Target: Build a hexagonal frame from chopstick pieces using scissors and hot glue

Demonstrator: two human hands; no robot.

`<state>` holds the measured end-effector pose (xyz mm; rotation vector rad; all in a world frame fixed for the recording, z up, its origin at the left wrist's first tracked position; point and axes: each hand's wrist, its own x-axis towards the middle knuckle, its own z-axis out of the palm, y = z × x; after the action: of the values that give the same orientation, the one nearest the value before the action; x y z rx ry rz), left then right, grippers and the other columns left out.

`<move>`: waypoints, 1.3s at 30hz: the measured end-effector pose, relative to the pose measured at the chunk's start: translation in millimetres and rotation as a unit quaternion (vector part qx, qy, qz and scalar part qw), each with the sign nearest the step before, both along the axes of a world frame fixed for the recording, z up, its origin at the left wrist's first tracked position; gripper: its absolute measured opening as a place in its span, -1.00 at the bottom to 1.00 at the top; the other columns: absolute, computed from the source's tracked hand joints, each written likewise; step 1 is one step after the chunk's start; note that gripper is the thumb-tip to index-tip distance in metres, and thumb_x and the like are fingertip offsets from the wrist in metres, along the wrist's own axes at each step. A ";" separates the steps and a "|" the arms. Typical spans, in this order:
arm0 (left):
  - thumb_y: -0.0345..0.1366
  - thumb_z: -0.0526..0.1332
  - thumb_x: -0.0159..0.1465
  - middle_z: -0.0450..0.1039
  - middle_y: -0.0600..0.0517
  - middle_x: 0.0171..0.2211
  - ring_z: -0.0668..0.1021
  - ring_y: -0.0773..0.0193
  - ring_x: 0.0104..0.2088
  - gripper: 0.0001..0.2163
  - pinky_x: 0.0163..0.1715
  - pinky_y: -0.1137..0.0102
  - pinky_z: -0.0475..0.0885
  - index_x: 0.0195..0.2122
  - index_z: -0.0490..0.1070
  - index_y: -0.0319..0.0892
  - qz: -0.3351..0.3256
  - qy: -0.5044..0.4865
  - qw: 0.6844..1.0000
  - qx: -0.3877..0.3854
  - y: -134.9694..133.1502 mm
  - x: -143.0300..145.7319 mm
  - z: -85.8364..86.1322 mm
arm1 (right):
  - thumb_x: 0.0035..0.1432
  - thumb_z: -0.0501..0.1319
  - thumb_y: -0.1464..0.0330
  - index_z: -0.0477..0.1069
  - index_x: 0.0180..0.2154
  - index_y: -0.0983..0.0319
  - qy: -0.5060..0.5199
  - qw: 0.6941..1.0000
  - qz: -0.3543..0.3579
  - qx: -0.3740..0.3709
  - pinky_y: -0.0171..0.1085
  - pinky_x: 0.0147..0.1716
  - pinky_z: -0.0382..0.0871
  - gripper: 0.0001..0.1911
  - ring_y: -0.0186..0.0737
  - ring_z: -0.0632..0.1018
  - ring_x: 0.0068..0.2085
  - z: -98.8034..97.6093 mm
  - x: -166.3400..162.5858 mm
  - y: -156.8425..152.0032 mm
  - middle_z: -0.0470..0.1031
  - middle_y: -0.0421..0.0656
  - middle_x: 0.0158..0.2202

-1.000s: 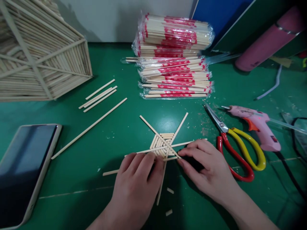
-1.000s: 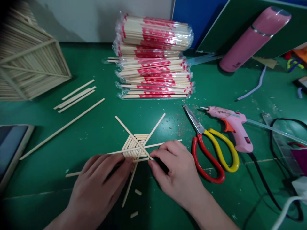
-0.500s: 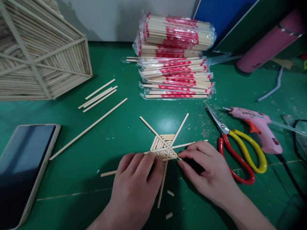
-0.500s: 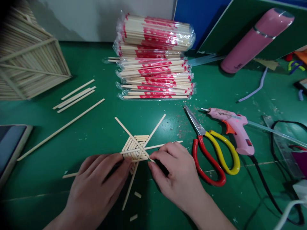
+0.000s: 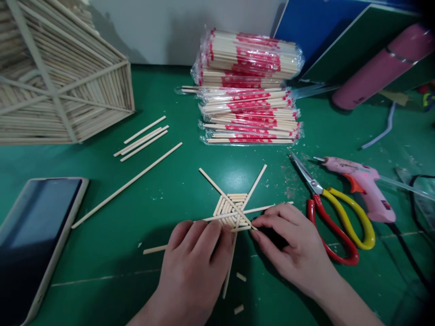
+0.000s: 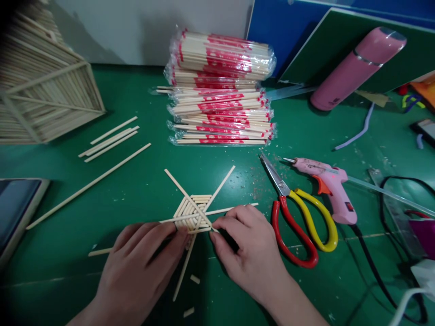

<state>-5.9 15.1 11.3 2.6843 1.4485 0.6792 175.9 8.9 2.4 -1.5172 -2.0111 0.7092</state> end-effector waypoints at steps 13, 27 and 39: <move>-0.46 -0.02 0.20 0.44 0.08 -0.50 0.44 0.33 -0.47 -0.76 -0.41 0.36 0.21 -0.42 0.43 -0.16 0.019 0.022 1.000 -0.010 -0.2 1.8 1.2 | 0.02 0.15 0.40 0.42 -0.35 0.19 -0.019 1.000 -0.003 -0.004 -0.24 -0.41 0.25 -0.89 -0.24 0.39 -0.37 -1.6 -1.3 -0.3 0.37 -0.16 -0.43; -0.44 -0.01 0.19 0.45 0.08 -0.44 0.44 0.28 -0.42 -0.77 -0.28 0.27 0.17 -0.39 0.44 -0.12 0.025 0.029 0.999 -0.030 -0.8 5.6 -1.9 | 0.02 0.15 0.42 0.42 -0.37 0.19 -0.013 1.000 -0.005 0.000 -0.24 -0.42 0.24 -0.90 -0.25 0.38 -0.39 -1.5 -2.4 -0.7 0.37 -0.16 -0.44; -0.46 -0.04 0.18 0.45 0.10 -0.46 0.45 0.31 -0.46 -0.74 -0.26 0.26 0.15 -0.40 0.43 -0.11 0.002 0.030 0.998 -0.051 4.5 3.9 -1.7 | -0.01 0.12 0.45 0.42 -0.36 0.20 -0.009 1.000 -0.014 -0.001 -0.25 -0.43 0.26 -0.85 -0.24 0.40 -0.38 2.4 -1.9 0.4 0.37 -0.15 -0.44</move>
<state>-2.1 19.6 9.6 2.6466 1.4604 0.5151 174.0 9.3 4.8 -1.5561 -1.9988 0.6882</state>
